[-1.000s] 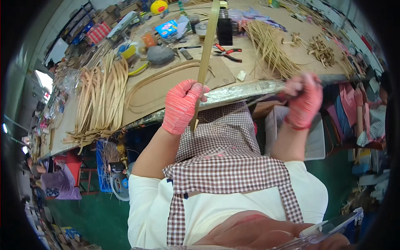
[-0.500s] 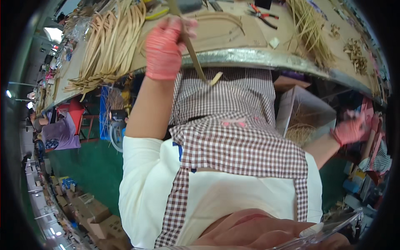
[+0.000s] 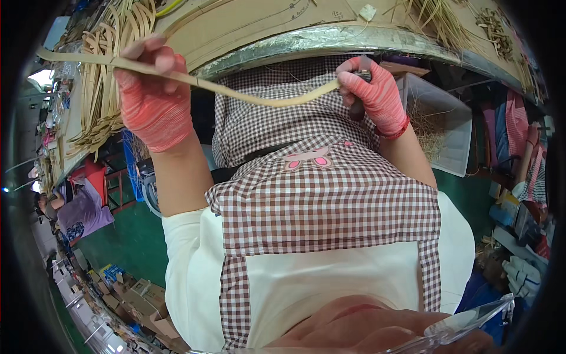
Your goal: The person splits, trims, and splices bamboo strips using a small blade and by hand.
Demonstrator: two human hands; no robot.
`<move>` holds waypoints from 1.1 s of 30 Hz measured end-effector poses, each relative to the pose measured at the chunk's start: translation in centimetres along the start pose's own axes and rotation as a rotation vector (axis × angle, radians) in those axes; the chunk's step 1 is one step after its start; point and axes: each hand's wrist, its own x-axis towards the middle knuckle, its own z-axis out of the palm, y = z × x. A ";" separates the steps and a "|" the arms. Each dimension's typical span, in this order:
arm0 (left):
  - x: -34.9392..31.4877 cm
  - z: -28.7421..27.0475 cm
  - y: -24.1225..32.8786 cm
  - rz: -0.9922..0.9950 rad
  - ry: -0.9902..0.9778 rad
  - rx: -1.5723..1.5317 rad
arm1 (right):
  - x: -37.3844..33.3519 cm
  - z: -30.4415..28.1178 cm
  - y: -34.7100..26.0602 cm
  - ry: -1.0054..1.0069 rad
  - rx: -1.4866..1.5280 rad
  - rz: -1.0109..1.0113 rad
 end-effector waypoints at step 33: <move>-7.1 1.7 -8.6 -0.337 -0.634 1.275 | -0.3 2.0 4.2 -0.378 -0.730 -0.810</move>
